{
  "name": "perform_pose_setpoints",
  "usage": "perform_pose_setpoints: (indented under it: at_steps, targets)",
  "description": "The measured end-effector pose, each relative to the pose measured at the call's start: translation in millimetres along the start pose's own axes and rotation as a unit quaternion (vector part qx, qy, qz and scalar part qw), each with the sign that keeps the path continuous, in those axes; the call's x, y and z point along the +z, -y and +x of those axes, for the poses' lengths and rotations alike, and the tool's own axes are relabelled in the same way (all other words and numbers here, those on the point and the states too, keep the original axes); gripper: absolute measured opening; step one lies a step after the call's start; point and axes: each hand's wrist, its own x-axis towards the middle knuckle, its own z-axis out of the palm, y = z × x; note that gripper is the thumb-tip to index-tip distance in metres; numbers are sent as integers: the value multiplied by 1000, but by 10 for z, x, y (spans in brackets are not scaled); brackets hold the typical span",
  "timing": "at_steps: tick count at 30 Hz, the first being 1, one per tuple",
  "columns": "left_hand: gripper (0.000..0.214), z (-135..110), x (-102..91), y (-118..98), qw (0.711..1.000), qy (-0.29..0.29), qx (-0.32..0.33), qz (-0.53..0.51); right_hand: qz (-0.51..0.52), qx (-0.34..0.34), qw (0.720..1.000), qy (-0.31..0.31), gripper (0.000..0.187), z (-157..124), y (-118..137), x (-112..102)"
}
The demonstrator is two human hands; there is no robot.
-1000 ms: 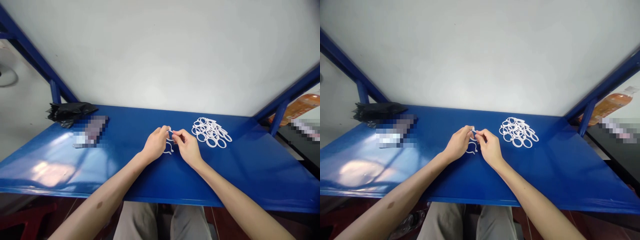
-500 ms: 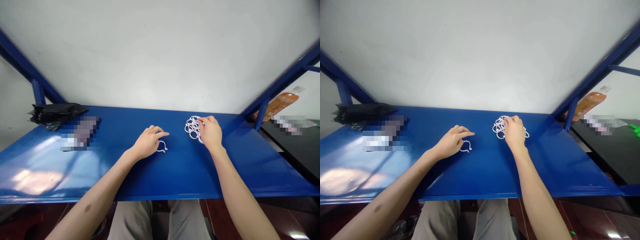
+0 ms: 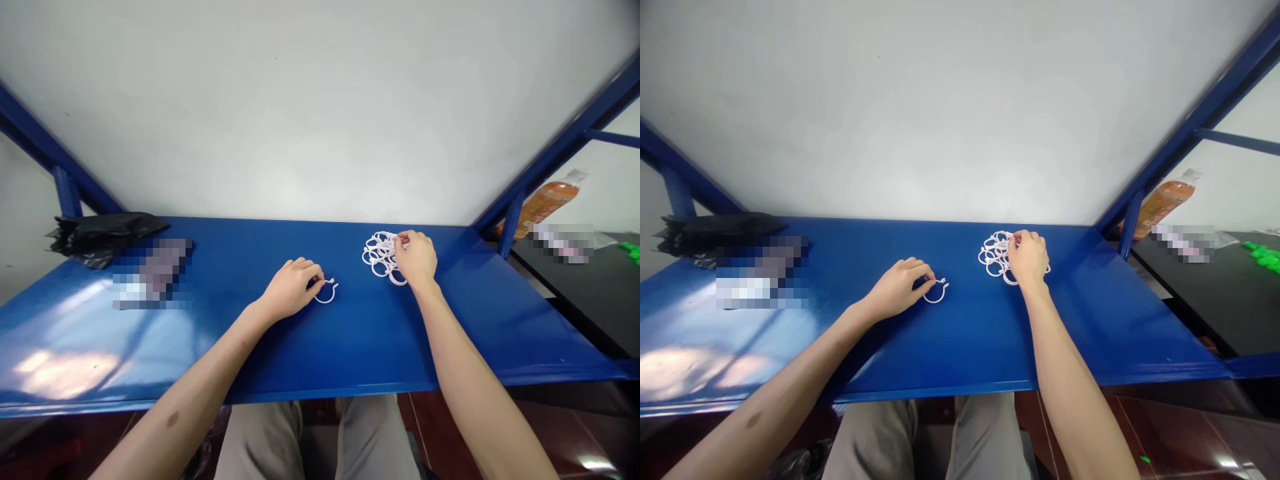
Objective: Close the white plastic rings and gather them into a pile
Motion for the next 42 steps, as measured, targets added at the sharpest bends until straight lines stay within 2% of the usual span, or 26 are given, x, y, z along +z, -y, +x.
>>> perform_pose_setpoints:
  at_steps: [3, 6, 8, 10, 13, 16, 20, 25, 31, 35, 42]
  targets:
    - [13, 6, -3, -17, 999, -8, -40, 0, 10, -28, 999, -35, 25, -11, 6, -18]
    - [14, 14, -1, -18, 996, -17, -89, 3, 43, -84, 993, -66, 25, -80, 108, -72]
    - [18, 20, 1, -13, 993, -29, -119, 6, 94, -132, 985, -52, 25, -179, 250, -102]
    - [23, 25, 0, -11, 989, -45, -140, 5, 169, -178, 969, 16, 23, -323, 432, -108]
    - [25, 32, -6, -24, 986, -61, -153, -5, 265, -199, 926, 182, 24, -569, 697, -64]
    - [25, 41, 0, -57, 987, -61, -148, -9, 328, -180, 891, 256, 28, -741, 857, 12]
    - [25, 49, 43, -118, 990, -61, -126, 5, 350, -164, 895, 225, 16, -788, 898, 65]
    - [30, 27, 153, -161, 992, -60, -102, 39, 331, -175, 910, 178, 16, -784, 882, 52]
    - [32, -22, 279, -93, 992, -84, -63, 64, 326, -189, 910, 172, 17, -845, 875, 57]
    - [31, -29, 301, -55, 993, -82, -36, 71, 302, -215, 913, 172, 17, -858, 861, 84]
    - [30, -36, 355, -35, 990, -114, -9, 83, 253, -235, 923, 170, 16, -856, 844, 109]
